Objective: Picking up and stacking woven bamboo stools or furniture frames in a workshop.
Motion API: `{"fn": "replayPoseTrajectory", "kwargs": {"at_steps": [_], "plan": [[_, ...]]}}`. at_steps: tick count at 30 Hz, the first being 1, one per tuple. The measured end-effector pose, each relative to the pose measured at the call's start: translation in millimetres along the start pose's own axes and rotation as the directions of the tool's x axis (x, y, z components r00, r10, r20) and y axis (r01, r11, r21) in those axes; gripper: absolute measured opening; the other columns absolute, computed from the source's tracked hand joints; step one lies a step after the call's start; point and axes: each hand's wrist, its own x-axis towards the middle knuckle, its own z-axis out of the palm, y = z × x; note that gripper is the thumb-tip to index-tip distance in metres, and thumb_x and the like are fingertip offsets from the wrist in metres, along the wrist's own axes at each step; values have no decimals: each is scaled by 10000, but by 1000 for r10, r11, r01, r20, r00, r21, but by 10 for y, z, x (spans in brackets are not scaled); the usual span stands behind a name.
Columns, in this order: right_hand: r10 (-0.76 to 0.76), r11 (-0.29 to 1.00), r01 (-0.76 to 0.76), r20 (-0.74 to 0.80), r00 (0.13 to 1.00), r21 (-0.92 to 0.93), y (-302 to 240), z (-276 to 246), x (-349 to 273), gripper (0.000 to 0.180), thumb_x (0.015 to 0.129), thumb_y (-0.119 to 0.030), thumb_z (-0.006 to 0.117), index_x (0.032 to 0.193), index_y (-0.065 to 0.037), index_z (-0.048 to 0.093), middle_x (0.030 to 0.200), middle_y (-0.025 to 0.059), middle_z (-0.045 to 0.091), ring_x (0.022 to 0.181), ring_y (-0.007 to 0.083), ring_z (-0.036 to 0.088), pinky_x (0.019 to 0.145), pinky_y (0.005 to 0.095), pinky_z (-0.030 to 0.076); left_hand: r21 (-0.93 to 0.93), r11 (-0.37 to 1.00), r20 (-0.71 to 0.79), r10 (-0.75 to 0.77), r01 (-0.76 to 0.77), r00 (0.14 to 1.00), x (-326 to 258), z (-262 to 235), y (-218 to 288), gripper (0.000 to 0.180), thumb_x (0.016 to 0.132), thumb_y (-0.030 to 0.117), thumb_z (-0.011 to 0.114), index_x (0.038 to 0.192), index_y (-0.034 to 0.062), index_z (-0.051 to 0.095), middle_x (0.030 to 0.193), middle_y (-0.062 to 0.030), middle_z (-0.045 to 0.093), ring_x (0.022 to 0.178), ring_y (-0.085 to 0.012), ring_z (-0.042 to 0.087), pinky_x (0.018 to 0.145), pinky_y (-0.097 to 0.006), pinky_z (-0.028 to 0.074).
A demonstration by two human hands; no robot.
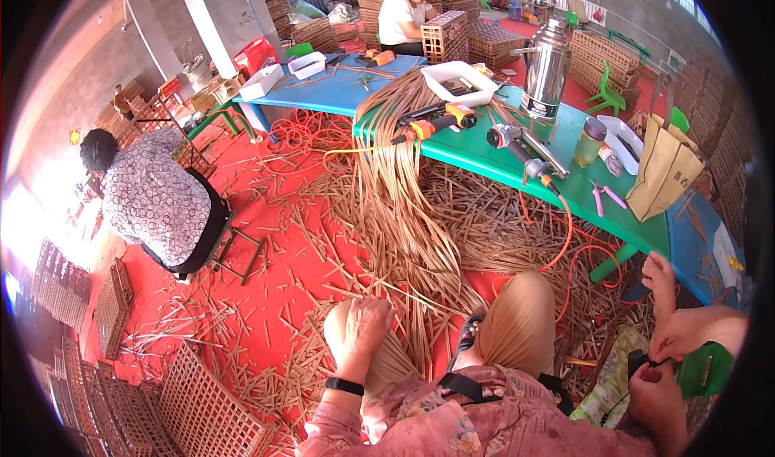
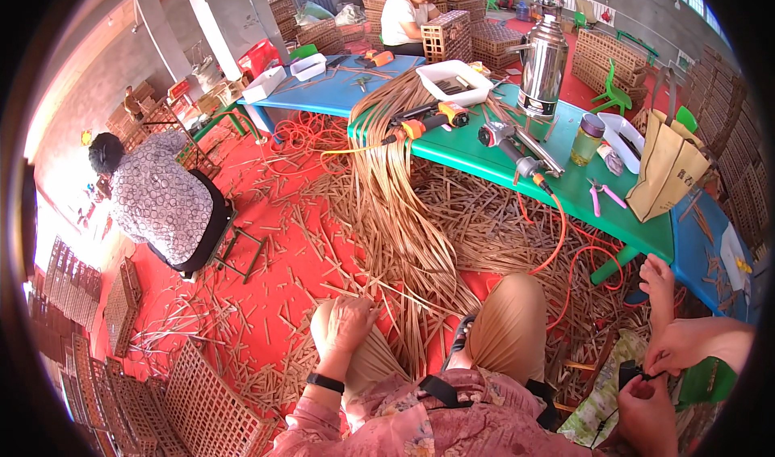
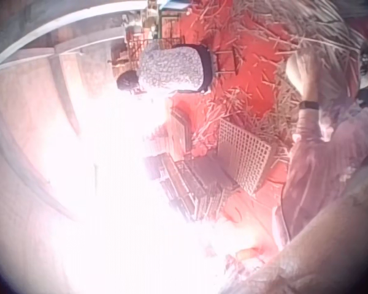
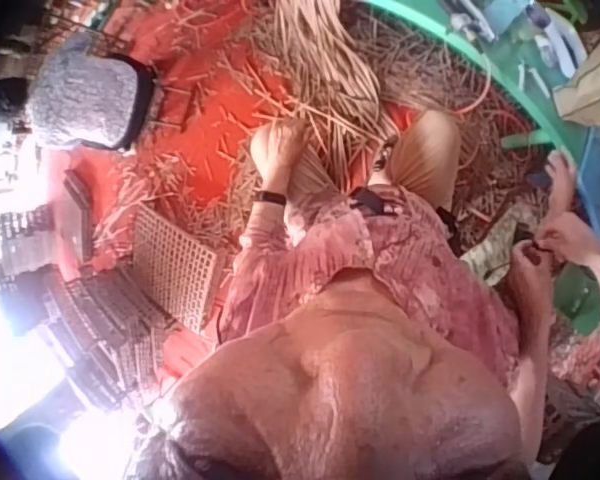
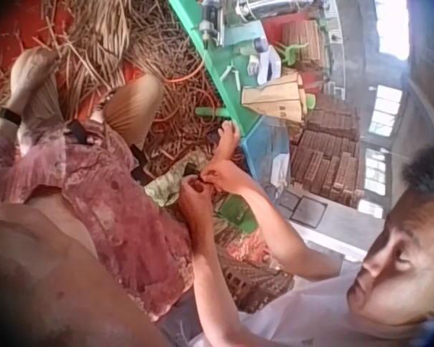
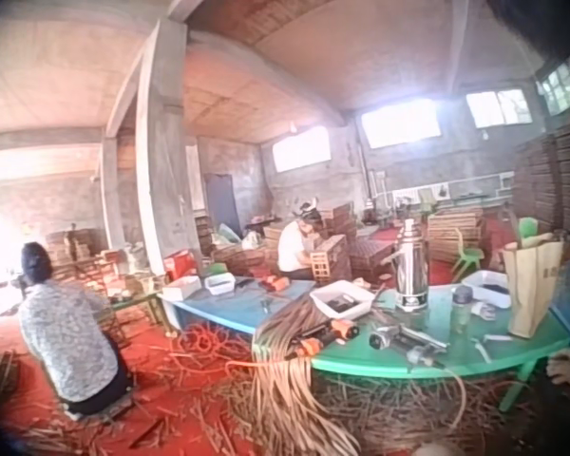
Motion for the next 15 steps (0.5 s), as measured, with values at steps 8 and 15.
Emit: {"fn": "replayPoseTrajectory", "kwargs": {"at_steps": [8,15], "plan": [[-96,879,138,115,989,-457,-144,29,78,260,810,-227,678,1019,-85,613,897,39,606,906,180,571,753,308,452,19,999,54,-35,34,998,33,-53,28,151,832,230,702,835,83,671,782,-89,684,823,-278,660,867,-422,449],[-122,815,152,91,988,-560,-33,71,107,305,820,-292,672,1047,-105,591,863,3,599,852,154,573,648,276,462,11,1000,4,8,-8,1000,34,-23,5,165,848,229,679,786,94,608,747,-76,633,813,-257,630,810,-419,431]]}}
